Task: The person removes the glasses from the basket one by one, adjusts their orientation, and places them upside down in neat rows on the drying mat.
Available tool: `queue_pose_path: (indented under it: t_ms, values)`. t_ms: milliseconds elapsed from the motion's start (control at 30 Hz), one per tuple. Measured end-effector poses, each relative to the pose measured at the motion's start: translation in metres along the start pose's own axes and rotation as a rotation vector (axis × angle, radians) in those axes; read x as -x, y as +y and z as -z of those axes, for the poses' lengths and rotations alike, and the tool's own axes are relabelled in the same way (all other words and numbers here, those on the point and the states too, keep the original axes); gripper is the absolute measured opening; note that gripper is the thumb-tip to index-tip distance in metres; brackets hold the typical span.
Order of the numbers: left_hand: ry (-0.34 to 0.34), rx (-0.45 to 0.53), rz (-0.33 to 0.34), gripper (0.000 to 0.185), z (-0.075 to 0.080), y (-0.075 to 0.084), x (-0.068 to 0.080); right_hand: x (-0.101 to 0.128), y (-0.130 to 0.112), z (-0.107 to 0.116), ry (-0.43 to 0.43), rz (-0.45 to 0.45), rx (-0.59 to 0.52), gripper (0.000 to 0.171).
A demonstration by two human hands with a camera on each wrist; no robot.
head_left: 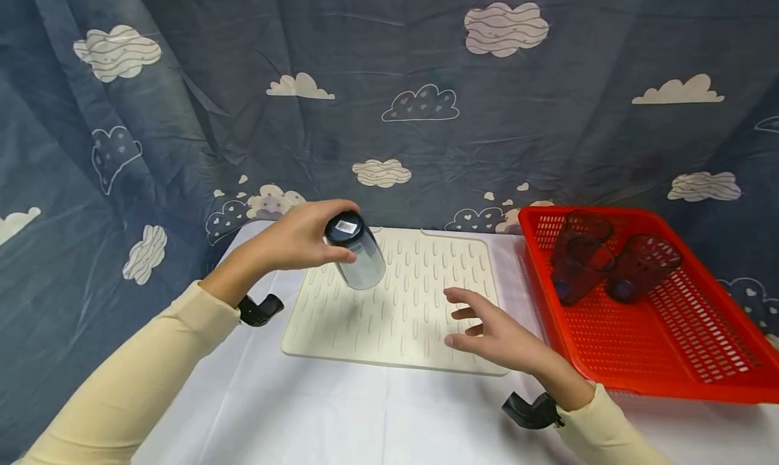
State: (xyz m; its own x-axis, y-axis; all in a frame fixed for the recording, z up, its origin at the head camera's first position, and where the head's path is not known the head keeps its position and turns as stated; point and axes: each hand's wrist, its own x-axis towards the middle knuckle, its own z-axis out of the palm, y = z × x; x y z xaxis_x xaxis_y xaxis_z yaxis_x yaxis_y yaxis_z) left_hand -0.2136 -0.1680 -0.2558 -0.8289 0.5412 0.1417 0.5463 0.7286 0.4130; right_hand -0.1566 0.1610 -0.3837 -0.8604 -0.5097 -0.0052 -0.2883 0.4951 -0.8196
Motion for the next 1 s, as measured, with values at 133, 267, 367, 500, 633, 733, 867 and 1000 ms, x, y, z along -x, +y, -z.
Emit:
queue_pose_path:
  t_ms: [133, 267, 367, 500, 633, 733, 867, 1000]
  values:
    - [0.004, -0.025, 0.036, 0.062, 0.007, -0.012, -0.004, 0.003, 0.003, 0.003, 0.031, 0.036, 0.032, 0.066]
    - [0.007, -0.056, 0.074, 0.063, 0.01, -0.022, -0.011, 0.005, 0.007, 0.004, 0.051, 0.051, 0.047, 0.062]
    - [0.003, -0.077, 0.119, 0.064, 0.012, -0.031, -0.017, 0.005, 0.009, 0.004, 0.017, 0.049, 0.054, 0.06]
    - [-0.001, -0.082, 0.18, 0.064, 0.014, -0.04, -0.021, 0.006, 0.011, 0.003, -0.042, 0.046, 0.063, 0.059]
    - [-0.006, -0.068, 0.226, 0.065, 0.013, -0.05, -0.027, 0.008, 0.012, 0.004, -0.034, 0.05, 0.08, 0.059]
    - [-0.005, -0.063, 0.25, 0.066, 0.012, -0.057, -0.03, 0.008, 0.013, 0.005, -0.003, 0.066, 0.095, 0.06]
    - [-0.009, -0.053, 0.281, 0.067, 0.007, -0.066, -0.034, 0.008, 0.015, 0.006, 0.03, 0.093, 0.108, 0.058]
    - [-0.013, -0.047, 0.298, 0.066, -0.001, -0.075, -0.037, 0.008, 0.016, 0.006, 0.046, 0.093, 0.11, 0.057]
